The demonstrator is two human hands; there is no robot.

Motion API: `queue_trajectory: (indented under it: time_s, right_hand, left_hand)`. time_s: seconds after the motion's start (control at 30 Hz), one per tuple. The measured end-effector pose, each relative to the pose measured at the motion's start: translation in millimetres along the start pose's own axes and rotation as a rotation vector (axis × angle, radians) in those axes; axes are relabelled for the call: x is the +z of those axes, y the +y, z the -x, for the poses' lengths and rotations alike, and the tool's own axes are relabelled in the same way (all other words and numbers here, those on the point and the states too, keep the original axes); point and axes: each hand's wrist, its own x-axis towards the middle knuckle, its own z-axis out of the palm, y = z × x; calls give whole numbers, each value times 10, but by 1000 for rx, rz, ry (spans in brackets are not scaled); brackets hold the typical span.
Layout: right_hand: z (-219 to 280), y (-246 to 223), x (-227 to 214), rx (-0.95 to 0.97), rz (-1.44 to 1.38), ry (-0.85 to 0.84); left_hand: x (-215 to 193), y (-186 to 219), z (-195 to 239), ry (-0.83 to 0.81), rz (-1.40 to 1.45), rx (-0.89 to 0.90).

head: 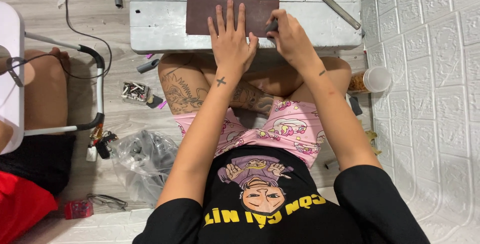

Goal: The person sits on the floor and sands the edges of small gray plastic pipes using a piece of sandpaper placed on a white table. They handle several pipe pieces, rubbing them against the sandpaper to smooth the surfaces.

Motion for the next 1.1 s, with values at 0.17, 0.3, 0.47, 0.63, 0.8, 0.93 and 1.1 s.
queue_trajectory:
  time_s: [0.17, 0.3, 0.47, 0.63, 0.8, 0.93, 1.1]
  right_hand:
    - [-349, 337, 81, -69, -18, 90]
    - [-294, 270, 44, -86, -95, 90]
    - [44, 9, -89, 7, -210, -11]
    - [-186, 289, -44, -92, -148, 12]
    - [-379, 452, -40, -120, -155, 47]
    - [-120, 272, -108, -59, -185, -28]
    - [-45, 286, -149, -10, -224, -58]
  left_hand:
    - [101, -45, -3, 43, -45, 15]
    - [128, -54, 11, 82, -30, 20]
    - [102, -46, 4, -3, -34, 5]
    - [89, -38, -3, -6, -48, 4]
    - [41, -27, -20, 5, -42, -5]
    - [76, -34, -13, -22, -61, -9]
    - [44, -19, -20, -38, -41, -7]
